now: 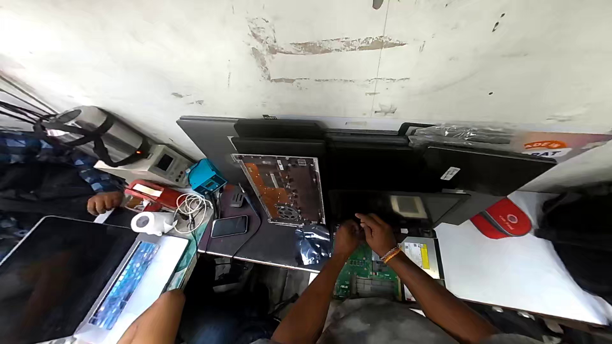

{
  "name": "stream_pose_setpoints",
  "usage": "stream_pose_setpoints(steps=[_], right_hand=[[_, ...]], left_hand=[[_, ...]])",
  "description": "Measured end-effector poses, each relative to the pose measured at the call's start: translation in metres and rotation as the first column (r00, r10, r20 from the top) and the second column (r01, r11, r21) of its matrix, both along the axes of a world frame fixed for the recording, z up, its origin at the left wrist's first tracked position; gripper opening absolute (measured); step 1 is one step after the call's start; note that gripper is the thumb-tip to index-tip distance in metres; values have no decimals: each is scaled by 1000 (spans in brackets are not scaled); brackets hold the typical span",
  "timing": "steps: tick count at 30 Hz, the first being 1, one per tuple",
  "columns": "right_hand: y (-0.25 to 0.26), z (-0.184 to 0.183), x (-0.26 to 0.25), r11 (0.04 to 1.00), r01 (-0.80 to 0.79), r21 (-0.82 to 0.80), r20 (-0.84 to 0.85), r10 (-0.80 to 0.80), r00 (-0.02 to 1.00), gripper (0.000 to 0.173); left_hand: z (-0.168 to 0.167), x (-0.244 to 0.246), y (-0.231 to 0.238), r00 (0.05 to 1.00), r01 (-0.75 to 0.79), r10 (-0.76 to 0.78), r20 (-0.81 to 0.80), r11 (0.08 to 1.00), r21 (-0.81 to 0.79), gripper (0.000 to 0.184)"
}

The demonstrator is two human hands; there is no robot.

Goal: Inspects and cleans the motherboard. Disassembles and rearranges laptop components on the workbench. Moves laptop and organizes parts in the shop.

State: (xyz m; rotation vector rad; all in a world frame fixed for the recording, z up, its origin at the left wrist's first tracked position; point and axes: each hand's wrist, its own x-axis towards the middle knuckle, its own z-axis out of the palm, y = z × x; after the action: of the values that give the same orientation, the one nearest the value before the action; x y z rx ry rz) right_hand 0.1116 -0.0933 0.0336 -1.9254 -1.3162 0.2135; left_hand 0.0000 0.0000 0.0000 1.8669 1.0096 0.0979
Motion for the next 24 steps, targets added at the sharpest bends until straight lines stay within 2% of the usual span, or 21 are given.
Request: stream_pose_setpoints(steps=[3, 6, 8, 12, 15, 18, 21, 24], right_hand=[[-12, -2, 11, 999, 51, 4, -112, -50, 992, 32], [-28, -9, 21, 990, 138, 36, -213, -128, 969, 29], [-39, -10, 25, 971, 225, 82, -306, -190, 933, 30], [-57, 1, 30, 892, 435, 124, -617, -274, 738, 37], [-68, 6, 34, 839, 536, 97, -772, -277, 572, 39], [-77, 9, 37, 809, 584, 60, -829, -286, 481, 36], [-84, 11, 41, 773, 631, 68, -830, -307, 466, 37], [-86, 15, 46, 751, 658, 61, -818, -340, 463, 41]], left_hand=[[-12, -17, 6, 998, -63, 61, -24, 992, -111, 30], [-22, -33, 4, 980, -198, 198, -15, 972, -126, 22], [-26, -42, 1, 979, -204, 206, 3, 970, -130, 26], [-28, -45, -8, 994, -101, 104, 26, 989, -105, 41], [-22, -37, -13, 992, -41, 56, 110, 990, -139, 39], [-17, -29, -15, 992, -21, 41, 118, 985, -170, 28], [-12, -27, -16, 991, -74, 87, 100, 989, -127, 23], [-5, -26, -18, 981, -109, 110, 158, 994, -20, 24]])
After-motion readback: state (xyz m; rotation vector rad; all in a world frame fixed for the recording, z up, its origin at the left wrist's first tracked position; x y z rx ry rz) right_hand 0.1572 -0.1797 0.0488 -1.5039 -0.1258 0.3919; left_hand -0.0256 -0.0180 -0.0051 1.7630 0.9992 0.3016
